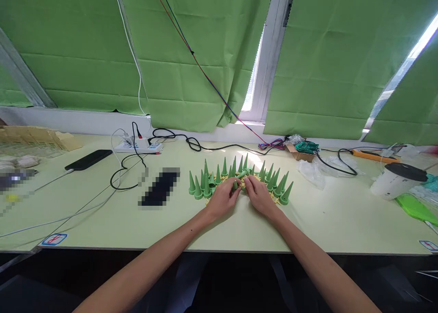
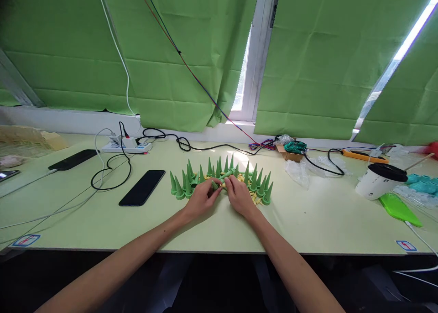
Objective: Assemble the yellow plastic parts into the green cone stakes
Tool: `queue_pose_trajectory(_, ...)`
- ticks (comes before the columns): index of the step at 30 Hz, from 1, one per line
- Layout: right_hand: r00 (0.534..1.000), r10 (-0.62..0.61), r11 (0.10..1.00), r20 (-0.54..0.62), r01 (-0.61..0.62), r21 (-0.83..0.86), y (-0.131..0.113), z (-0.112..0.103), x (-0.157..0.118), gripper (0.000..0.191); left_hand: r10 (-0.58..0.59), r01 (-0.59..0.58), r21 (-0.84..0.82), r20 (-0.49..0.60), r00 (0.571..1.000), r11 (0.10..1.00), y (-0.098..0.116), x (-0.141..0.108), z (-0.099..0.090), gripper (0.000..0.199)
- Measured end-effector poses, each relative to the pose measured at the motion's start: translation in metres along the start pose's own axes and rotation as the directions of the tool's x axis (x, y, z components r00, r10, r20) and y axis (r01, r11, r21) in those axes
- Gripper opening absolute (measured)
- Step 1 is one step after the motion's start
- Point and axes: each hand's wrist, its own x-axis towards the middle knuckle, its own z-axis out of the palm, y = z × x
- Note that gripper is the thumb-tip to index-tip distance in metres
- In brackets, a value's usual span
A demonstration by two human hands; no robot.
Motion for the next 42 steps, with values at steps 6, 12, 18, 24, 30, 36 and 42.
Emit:
queue_pose_trajectory(6, 0.998, -0.043, 0.997, 0.055, 0.039, 0.067, -0.004, -0.002, -0.002, 0.028, 0.005, -0.005, 0.017, -0.003, 1.0, 1.0, 0.0, 0.0, 0.0, 0.015)
queue_pose_trajectory(12, 0.999, -0.046, 0.999, 0.03, 0.046, -0.017, 0.0, 0.0, -0.001, 0.034, 0.025, -0.025, 0.007, 0.018, 1.0, 1.0, 0.001, -0.001, 0.0, 0.016)
queue_pose_trajectory(18, 0.999, -0.032, 0.997, 0.032, 0.035, -0.071, 0.004, 0.002, 0.0, 0.041, 0.031, -0.031, -0.008, 0.029, 0.999, 0.999, -0.001, -0.003, 0.001, 0.015)
queue_pose_trajectory(24, 1.0, -0.012, 0.998, 0.018, 0.013, -0.058, 0.003, 0.002, 0.0, 0.04, 0.028, -0.028, -0.01, 0.024, 0.999, 1.0, 0.0, -0.001, 0.001, 0.013)
queue_pose_trajectory(30, 0.999, -0.034, 0.996, 0.025, 0.032, 0.088, -0.007, -0.004, -0.001, 0.024, -0.025, 0.024, -0.026, -0.042, 0.999, 0.999, 0.001, 0.0, 0.0, 0.015)
queue_pose_trajectory(36, 0.997, -0.053, 0.991, 0.054, 0.046, 0.123, -0.006, -0.004, -0.002, 0.022, -0.017, 0.015, -0.025, -0.06, 0.998, 1.0, -0.002, 0.0, 0.001, 0.013)
queue_pose_trajectory(42, 0.998, -0.047, 0.996, 0.046, 0.043, 0.082, -0.003, -0.003, -0.002, 0.023, -0.002, 0.002, -0.004, -0.017, 1.0, 1.0, -0.002, -0.001, 0.001, 0.013)
